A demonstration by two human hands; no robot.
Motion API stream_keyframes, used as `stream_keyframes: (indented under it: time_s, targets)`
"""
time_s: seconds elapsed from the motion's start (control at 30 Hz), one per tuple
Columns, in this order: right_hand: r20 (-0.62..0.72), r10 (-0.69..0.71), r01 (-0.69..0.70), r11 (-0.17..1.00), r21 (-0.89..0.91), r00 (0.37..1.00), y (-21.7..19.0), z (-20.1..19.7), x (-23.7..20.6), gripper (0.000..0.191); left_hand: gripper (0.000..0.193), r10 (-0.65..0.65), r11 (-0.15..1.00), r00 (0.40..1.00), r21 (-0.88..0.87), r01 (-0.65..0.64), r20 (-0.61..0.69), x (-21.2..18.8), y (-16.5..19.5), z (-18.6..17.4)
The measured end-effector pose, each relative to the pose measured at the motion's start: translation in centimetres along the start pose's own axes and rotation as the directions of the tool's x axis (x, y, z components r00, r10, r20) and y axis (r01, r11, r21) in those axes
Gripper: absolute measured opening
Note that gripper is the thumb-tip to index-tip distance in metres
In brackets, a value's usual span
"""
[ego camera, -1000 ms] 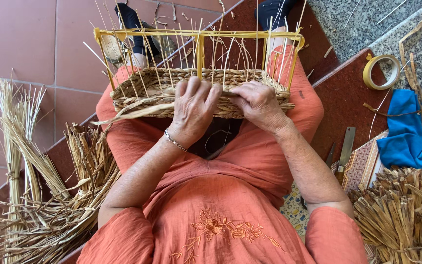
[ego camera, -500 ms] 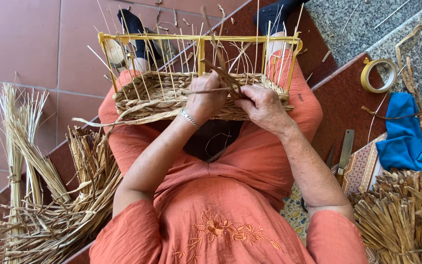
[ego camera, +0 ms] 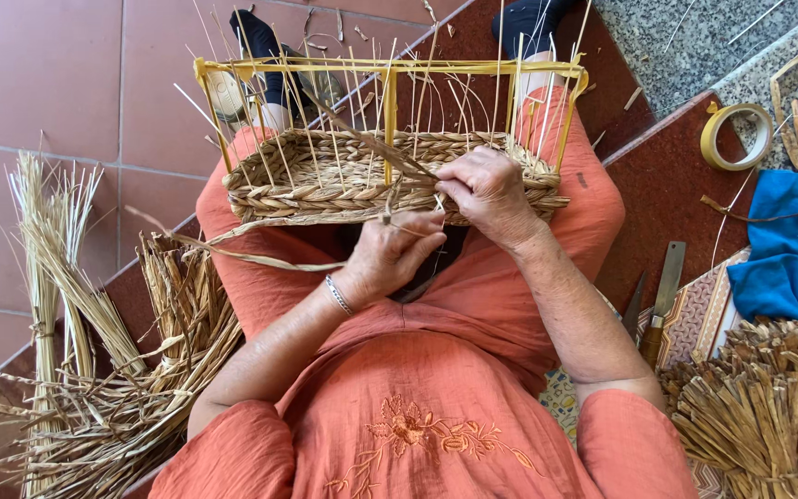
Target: The person weaves a basket by hand, interlacing dried palm leaves through a yellow metal frame. They repeatedly pull strands through the weave, adjust tension, and occasionally reach for additional material from a nearby pile.
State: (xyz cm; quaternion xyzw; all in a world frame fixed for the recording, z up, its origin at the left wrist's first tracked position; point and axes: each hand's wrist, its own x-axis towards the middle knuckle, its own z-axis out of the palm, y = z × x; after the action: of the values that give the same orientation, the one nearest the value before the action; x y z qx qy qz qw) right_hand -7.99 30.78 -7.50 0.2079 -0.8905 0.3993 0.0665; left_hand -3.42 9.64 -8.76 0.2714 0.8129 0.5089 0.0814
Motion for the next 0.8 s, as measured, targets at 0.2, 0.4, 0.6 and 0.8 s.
stream_keyframes:
  time_s: [0.2, 0.4, 0.6, 0.8]
  targets:
    - [0.054, -0.148, 0.153, 0.983, -0.099, 0.987, -0.3, -0.3, -0.8, 0.008, 0.062, 0.235, 0.715, 0.972, 0.673, -0.189, 0.024, 3.6, -1.2, -4.5]
    - [-0.101, 0.009, -0.022, 0.992, -0.124, 0.995, 0.0, 1.9, -0.8, 0.011, 0.022, 0.290, 0.579, 0.955, 0.784, -0.223, 0.057, 2.1, -2.3, -4.6]
    - [-0.194, 0.009, -0.039, 0.988, -0.148, 0.981, 0.2, 3.1, -0.9, 0.012, 0.020, -0.158, 0.847, 0.986, 0.520, 0.106, 0.056, -0.1, -3.0, -3.2]
    - [-0.252, 0.025, -0.073, 0.980, -0.185, 0.967, -0.4, 3.1, -0.8, 0.024, 0.016, 0.117, 0.585, 0.981, 0.809, 0.057, -0.154, 0.5, -3.0, -6.5]
